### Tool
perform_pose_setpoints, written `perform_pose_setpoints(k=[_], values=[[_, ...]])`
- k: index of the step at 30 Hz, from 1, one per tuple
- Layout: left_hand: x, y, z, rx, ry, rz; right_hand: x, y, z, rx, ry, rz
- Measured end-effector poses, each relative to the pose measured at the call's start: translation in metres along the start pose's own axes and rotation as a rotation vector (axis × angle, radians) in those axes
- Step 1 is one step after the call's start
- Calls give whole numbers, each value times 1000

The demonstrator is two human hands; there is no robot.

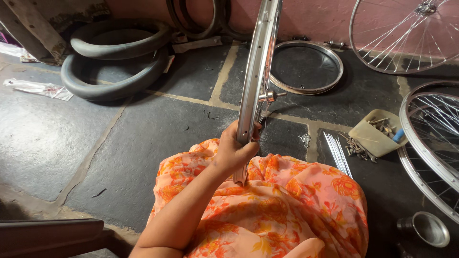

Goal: The person sits on the floor and laces a bicycle wheel by inserting spokes through the rim and hub, then tightening them by hand. They rotate the wheel to access different sections and continue adding and adjusting spokes throughout the clip.

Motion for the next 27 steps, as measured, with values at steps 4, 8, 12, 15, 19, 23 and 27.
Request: perform_pose_setpoints(k=[4,8,12,15,19,23,27], values=[[3,1,7,58,-24,-5,12,-2,17,1,-14,9],[6,1,2,-16,7,-11,16,10,35,6,-34,21],[6,1,2,-21,15,-10,22,19,31,18,-48,36],[5,1,3,-17,3,0,37,17,46,91,-53,3],[4,-2,-4,-128,29,2,90,15,160,348,196,-285],[1,-4,3,-35,9,8,159,-25,298,640,524,-447],[-5,-1,7,5,-26,29,232,-65,384,935,812,-586]])
Point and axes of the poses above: each hand's wrist, its own y-axis towards the middle knuckle, its own x-axis out of the back of the hand, z = x × y, the point moved 8 cm from there along y, towards the middle knuckle, and after that the axes turned 12 degrees about -z, right-handed, at the moved point
